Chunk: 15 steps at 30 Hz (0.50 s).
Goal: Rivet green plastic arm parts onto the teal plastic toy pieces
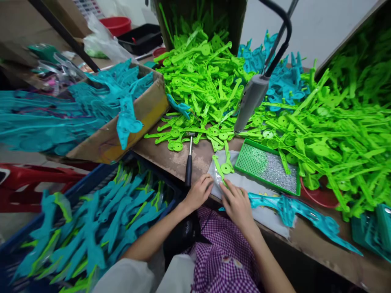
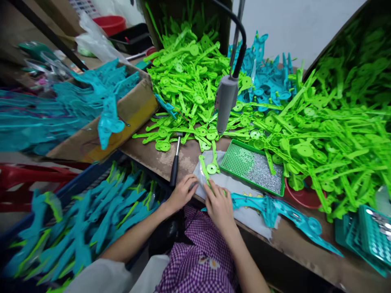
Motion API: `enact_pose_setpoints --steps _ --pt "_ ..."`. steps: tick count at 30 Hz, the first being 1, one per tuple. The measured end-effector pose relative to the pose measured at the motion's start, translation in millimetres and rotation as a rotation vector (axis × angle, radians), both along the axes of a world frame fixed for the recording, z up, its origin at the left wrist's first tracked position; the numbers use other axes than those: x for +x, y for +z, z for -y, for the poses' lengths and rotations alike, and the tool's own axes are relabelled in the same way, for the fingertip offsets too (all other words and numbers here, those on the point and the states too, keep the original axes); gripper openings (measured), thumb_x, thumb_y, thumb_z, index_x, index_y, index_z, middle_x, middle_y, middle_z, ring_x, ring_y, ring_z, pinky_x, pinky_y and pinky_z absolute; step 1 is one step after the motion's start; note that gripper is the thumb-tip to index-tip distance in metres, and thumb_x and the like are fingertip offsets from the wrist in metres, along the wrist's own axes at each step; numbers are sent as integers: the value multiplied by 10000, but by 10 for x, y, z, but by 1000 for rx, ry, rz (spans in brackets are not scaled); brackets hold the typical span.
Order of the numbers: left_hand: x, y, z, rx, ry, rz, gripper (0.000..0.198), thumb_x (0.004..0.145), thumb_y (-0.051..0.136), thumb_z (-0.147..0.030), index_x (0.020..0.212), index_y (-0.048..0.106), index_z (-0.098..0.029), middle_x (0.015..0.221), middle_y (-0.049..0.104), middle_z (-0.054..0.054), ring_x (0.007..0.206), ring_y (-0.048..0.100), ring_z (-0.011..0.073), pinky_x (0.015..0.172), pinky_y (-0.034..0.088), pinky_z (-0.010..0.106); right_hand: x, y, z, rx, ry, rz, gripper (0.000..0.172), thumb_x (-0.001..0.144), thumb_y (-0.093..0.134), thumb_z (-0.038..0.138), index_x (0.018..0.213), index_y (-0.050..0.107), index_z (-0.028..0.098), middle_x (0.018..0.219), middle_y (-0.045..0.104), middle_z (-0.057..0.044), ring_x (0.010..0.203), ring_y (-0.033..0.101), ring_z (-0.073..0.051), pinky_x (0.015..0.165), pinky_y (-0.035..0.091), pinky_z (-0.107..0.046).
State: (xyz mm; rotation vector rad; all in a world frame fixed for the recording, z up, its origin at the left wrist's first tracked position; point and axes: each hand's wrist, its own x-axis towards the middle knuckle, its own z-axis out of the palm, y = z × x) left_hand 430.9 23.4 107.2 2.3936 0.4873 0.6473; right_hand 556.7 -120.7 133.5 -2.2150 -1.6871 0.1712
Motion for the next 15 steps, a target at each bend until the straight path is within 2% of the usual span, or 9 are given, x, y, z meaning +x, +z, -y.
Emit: enact_pose_setpoints --steps 4,6,8,10,11,12,13,15 --pt "8 -10 22 94 7 -19 335 954 438 -208 1281 509 -203 1218 552 110 1151 554 212 986 490 386 96 43 181 52 54 -43 464 932 446 218 1391 445 284 1439 478 -63 1267 497 -234 1021 384 -452" --pt "41 -5 26 172 0 -17 378 951 462 -242 1328 487 -219 1287 533 117 1187 533 229 994 477 409 241 199 220 163 29 -127 462 929 480 286 1389 441 297 1448 465 -65 1312 454 -238 1043 384 -462" --pt "90 3 19 238 -35 -11 403 944 485 -286 1342 483 -222 1336 518 121 1237 496 246 1014 449 436 485 467 104 368 -100 -238 480 917 508 334 1390 428 310 1461 444 -62 1342 416 -236 1065 376 -469" --pt "134 5 6 279 -71 -13 410 943 486 -318 1339 490 -212 1341 528 124 1263 478 248 1037 416 453 791 787 -225 625 -252 -345 556 894 537 390 1420 369 320 1475 419 -50 1372 370 -239 1114 314 -499" --pt "149 2 1 294 -78 -13 412 944 480 -329 1336 492 -204 1328 542 126 1260 483 245 1047 402 456 946 937 -454 713 -251 -405 634 870 559 445 1444 317 325 1511 361 -44 1396 329 -246 1124 295 -508" --pt "157 -5 -2 307 -73 -9 415 946 472 -334 1337 492 -197 1311 557 126 1252 494 240 1054 393 456 1089 1068 -704 755 -206 -458 707 824 599 506 1445 307 334 1524 336 -36 1401 316 -252 1121 303 -504" --pt "160 -13 -2 318 -59 -3 419 946 464 -333 1340 489 -191 1298 568 127 1244 503 235 1059 387 452 1213 1171 -953 759 -135 -525 724 785 623 552 1420 349 338 1494 384 -34 1374 362 -251 1098 342 -488" --pt "155 -37 2 339 -28 17 432 941 460 -331 1346 484 -185 1292 575 127 1242 509 232 1059 389 439 1385 1281 -1370 702 11 -709 591 763 616 594 1267 534 296 1284 591 -48 1179 558 -226 964 481 -427"
